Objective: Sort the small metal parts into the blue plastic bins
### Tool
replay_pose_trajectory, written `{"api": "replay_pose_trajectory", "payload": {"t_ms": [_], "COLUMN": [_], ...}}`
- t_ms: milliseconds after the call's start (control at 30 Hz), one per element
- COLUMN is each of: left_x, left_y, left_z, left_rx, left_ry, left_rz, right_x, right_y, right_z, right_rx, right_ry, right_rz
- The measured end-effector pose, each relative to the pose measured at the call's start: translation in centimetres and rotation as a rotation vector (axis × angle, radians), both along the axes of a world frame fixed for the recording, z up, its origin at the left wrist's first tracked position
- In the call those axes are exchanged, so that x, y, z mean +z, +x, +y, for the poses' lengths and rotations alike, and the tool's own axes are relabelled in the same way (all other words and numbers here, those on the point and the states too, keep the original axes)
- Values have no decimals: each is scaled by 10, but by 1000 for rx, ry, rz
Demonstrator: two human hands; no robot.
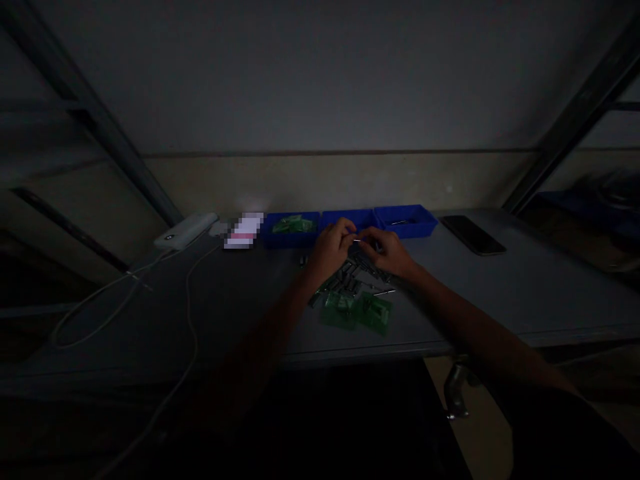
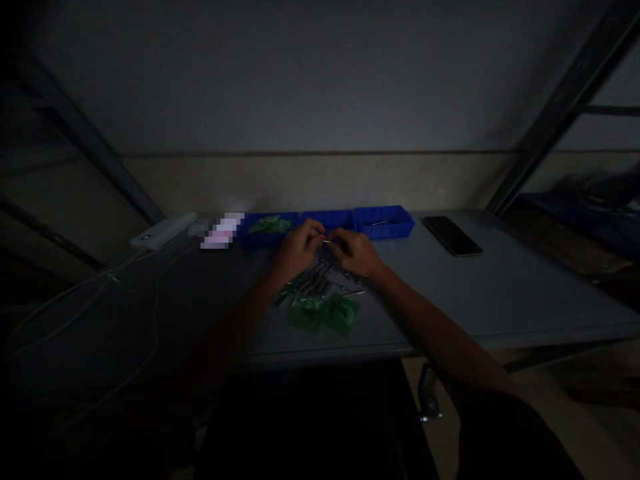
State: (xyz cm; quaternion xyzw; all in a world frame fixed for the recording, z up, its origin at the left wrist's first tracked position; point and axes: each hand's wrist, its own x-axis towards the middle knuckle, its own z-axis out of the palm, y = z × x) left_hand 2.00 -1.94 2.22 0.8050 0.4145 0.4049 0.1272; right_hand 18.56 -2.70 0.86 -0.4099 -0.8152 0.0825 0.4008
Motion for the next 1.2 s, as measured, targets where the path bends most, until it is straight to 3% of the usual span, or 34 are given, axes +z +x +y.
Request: {"api": "replay_pose_trajectory", "payload": {"t_ms": [133, 333, 500, 600, 733, 900, 1067, 1200], "left_x": [3, 4, -4, -7, -4, -1, -5, -7], "left_y": [2, 5, 13, 19, 24, 23, 24, 27], "left_z": [-3, -7, -13, -21, -36, -47, -48, -42], "left_rx": [-3, 2, -22, -157, -318, -277, -246, -232], "left_ry": [-55, -73, -101, -109, -44, -31, -39, -5], "left_rz": [-113, -48, 63, 238, 478, 655, 697, 594], "right_x": [0, 8, 14, 8, -7, -20, -19, -9], "right_y": [-1, 1, 34, 61, 83, 86, 78, 60], "right_z": [0, 1, 12, 24, 42, 52, 50, 38], "right_rx": [30, 8, -169, -338, -531, -692, -707, -583], "right_ry": [20, 17, 94, 130, 158, 201, 207, 257], "right_rz": [-3, 17, 206, 282, 227, 125, 49, 65]}}
